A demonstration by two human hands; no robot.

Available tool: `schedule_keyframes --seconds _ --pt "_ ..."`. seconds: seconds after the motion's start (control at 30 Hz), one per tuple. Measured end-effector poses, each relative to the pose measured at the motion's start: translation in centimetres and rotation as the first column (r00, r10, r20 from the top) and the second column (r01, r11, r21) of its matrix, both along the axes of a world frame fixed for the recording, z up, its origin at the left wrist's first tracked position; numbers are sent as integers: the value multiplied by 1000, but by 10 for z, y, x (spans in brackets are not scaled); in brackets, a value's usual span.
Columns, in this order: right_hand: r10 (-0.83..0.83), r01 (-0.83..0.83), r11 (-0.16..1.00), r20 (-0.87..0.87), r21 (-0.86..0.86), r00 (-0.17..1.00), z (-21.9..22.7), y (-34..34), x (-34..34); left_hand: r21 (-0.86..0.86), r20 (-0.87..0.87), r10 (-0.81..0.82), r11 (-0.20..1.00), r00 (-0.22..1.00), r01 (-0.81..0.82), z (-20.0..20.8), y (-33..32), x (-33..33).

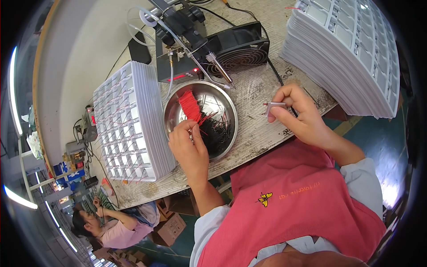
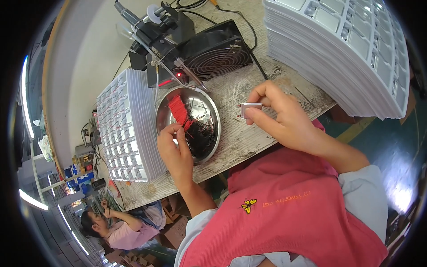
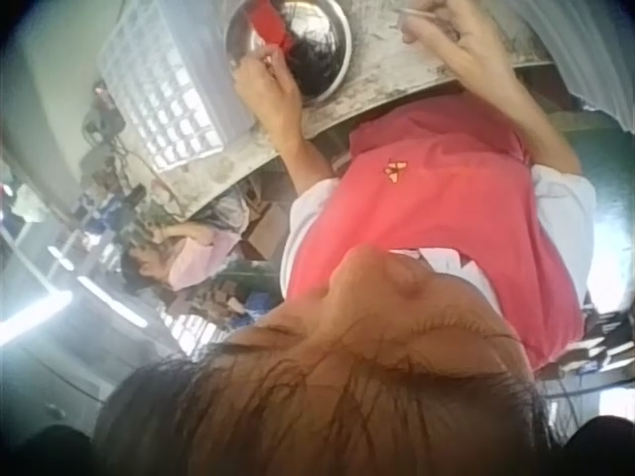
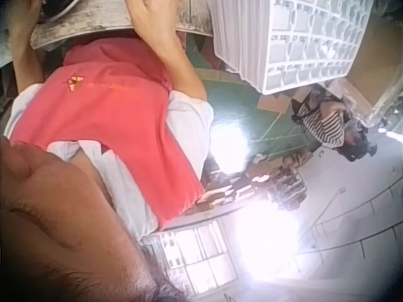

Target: The person solders electronic components onto small rectangular parts at a workbench using a soldering iron and soldering wire.

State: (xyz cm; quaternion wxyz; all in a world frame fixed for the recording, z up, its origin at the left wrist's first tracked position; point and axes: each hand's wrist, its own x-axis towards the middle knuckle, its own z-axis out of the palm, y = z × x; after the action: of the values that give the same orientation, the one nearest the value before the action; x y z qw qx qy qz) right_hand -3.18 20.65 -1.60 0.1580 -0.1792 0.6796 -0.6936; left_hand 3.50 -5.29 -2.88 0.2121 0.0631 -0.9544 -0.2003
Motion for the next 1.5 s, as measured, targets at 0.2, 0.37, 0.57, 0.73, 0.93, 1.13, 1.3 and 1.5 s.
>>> schedule_keyframes --seconds 0.2,0.37,0.57,0.73,0.93,1.13,1.3,1.5 --pt "-25 28 999 79 -41 997 -5 -3 -3 39 30 62 997 998 -63 1 5 2" --pt "-32 46 995 157 -90 987 -4 -9 -9 -40 -79 1 999 997 -4 3 9 -4" --pt "-39 58 992 170 -113 985 -13 -16 -16 -167 -251 -115 983 961 74 7 16 -11" --pt "-51 79 986 184 -147 982 -13 -24 -20 -213 -272 -165 971 948 108 13 24 -18" --pt "-95 118 975 127 -187 987 -12 -30 -22 -256 -276 -225 954 934 154 19 32 -25" --pt "-143 158 976 105 -148 984 -5 -37 -26 -257 -252 -262 946 932 196 24 39 -32" --pt "-174 176 981 32 -77 984 -2 -43 -26 -258 -235 -267 944 935 205 28 42 -34" --pt "-188 187 982 -48 -34 981 -2 -45 -27 -253 -241 -257 948 936 195 30 44 -35"
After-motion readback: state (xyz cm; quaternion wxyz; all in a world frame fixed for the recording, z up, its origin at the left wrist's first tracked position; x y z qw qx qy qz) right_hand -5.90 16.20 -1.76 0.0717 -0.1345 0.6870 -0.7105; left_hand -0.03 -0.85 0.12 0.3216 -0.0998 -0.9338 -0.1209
